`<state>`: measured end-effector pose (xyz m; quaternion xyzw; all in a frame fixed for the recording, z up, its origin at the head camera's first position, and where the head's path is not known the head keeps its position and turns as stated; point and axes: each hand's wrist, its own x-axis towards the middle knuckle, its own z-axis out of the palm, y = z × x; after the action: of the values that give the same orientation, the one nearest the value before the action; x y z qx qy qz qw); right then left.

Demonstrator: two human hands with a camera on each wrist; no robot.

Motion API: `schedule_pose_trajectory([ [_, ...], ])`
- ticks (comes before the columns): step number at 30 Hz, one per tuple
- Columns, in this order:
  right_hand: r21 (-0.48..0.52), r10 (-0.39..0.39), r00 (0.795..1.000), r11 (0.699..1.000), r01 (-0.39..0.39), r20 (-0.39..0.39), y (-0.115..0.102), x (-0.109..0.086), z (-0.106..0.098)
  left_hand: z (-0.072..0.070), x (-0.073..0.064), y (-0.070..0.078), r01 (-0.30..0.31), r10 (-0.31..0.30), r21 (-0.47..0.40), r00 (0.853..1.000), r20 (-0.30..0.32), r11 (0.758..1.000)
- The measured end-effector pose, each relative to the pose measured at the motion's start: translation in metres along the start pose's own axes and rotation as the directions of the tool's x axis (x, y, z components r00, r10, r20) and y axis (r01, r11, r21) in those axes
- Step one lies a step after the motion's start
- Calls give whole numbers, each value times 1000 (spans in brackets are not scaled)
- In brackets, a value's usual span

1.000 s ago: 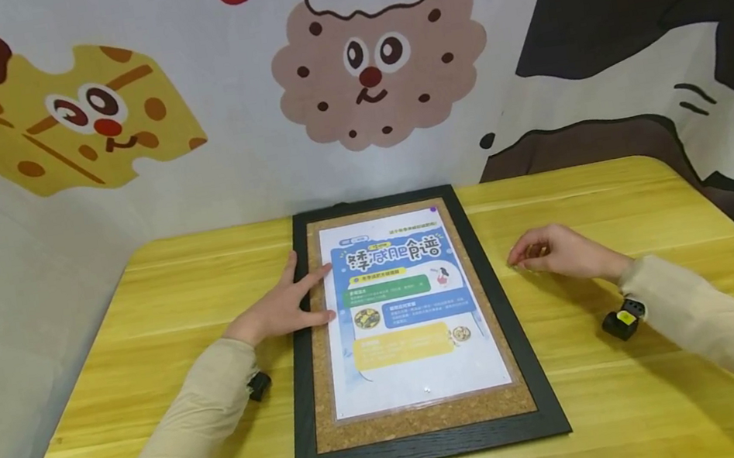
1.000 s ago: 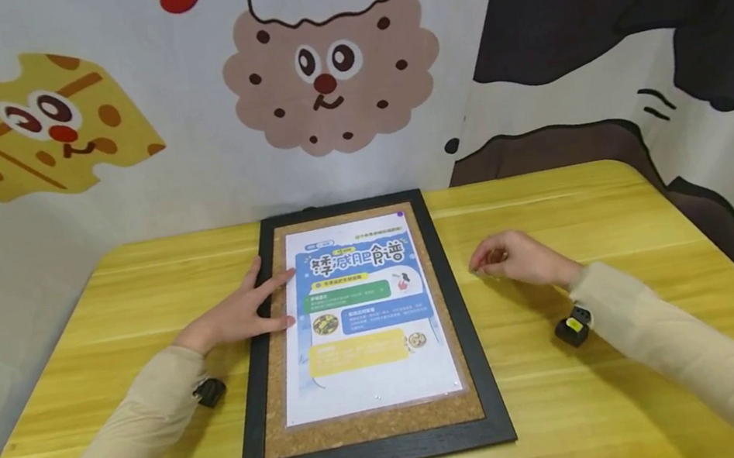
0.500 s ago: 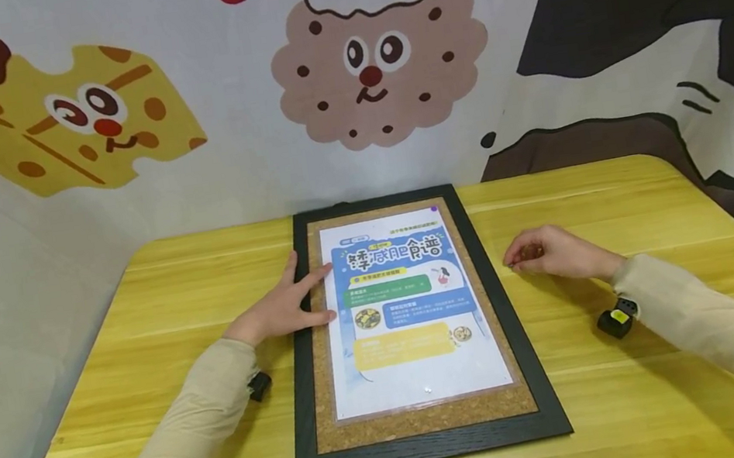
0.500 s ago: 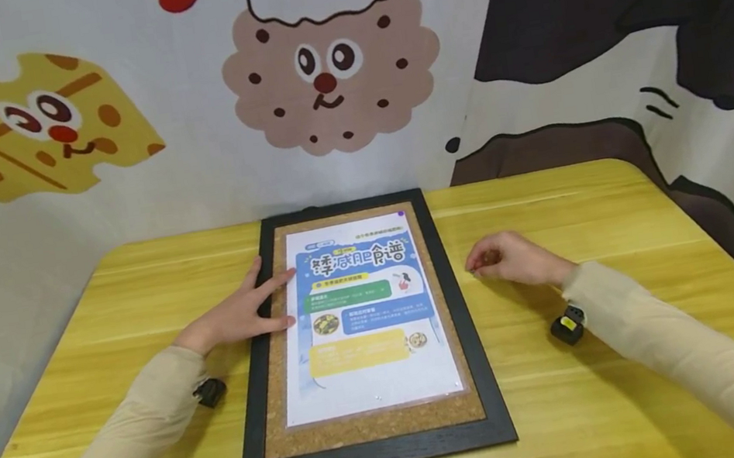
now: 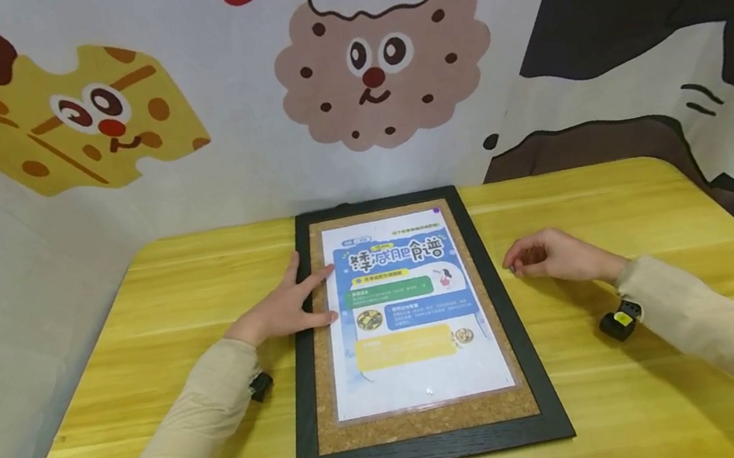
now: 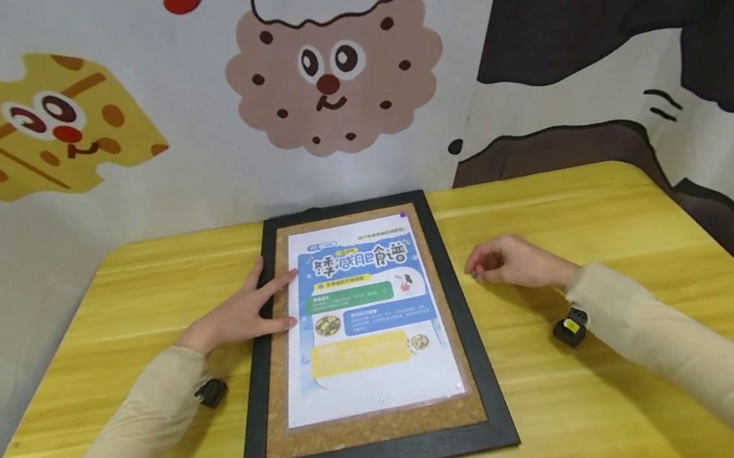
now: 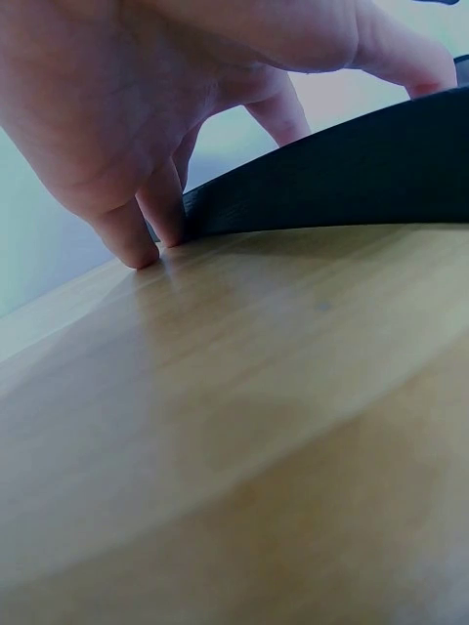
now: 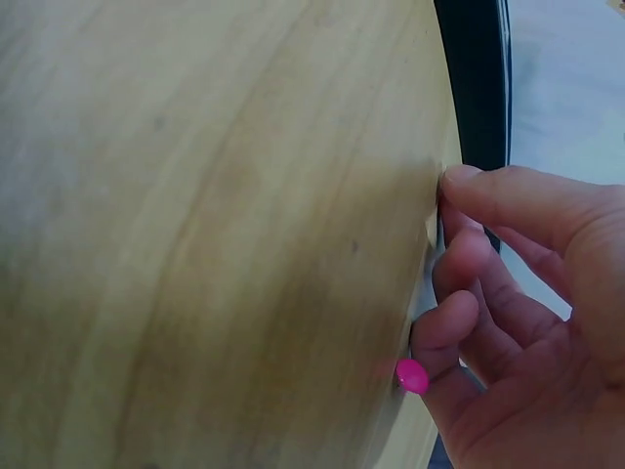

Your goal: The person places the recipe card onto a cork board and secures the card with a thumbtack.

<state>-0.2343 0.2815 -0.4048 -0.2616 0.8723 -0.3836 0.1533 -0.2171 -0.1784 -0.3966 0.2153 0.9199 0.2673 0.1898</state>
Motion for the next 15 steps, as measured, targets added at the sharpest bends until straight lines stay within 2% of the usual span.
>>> schedule_pose_trajectory([
  [6, 23, 9, 1000, 1000, -9, 6, 2, -1, 1, 1, -1, 0, 7, -7, -1, 1000, 3, 1000],
  [15, 9, 18, 998, 1000, -17, -64, 0, -2, 6, 1, -1, -1, 13, -13, 2, 1000, 6, 1000],
])
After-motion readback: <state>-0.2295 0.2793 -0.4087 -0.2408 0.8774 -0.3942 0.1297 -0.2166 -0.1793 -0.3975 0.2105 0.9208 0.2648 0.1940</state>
